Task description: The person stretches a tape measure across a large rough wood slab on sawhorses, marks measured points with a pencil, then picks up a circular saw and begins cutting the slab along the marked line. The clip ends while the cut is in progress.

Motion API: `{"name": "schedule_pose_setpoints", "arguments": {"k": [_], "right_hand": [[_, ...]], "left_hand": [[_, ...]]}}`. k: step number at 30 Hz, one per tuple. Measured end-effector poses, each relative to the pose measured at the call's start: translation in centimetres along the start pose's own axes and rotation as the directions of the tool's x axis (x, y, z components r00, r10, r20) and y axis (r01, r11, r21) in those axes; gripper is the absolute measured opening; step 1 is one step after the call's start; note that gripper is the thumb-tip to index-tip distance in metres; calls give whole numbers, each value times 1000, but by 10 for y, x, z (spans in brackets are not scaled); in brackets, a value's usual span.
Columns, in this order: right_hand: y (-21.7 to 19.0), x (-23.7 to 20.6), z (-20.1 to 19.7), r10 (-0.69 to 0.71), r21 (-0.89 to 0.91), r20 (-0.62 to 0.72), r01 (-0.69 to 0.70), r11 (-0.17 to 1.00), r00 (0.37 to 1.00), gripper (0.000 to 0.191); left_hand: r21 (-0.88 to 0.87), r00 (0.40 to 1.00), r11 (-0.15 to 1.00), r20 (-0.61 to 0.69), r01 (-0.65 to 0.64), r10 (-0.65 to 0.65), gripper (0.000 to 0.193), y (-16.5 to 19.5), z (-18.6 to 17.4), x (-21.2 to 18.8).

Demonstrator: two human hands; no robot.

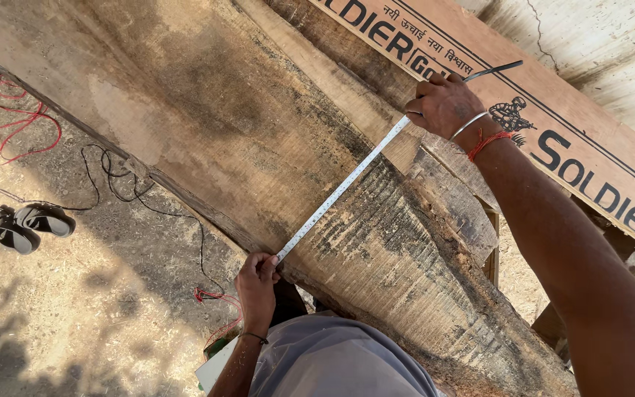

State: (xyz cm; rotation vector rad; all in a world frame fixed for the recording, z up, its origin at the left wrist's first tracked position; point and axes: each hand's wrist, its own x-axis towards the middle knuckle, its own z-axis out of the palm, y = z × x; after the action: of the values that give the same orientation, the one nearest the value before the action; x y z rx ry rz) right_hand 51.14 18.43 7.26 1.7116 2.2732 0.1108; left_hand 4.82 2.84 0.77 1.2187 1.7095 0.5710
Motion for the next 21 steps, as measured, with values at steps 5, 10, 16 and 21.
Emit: {"name": "schedule_pose_setpoints", "arguments": {"k": [5,10,16,21], "right_hand": [[8,5,6,1,1,-36,-1,1000,999,27],[19,9,16,22,-16,-26,-22,1000,999,31],[26,15,26,39,-18,-19,-40,999,999,36],[28,20,28,26,-60,6,-26,998,1000,33]], "left_hand": [[7,1000,1000,8,20,-20,22,3,3,2],[27,999,999,25,47,-47,23,5,5,4],[28,998,998,9,62,-62,20,7,4,8],[32,999,999,23,34,-35,20,5,3,13]]}}
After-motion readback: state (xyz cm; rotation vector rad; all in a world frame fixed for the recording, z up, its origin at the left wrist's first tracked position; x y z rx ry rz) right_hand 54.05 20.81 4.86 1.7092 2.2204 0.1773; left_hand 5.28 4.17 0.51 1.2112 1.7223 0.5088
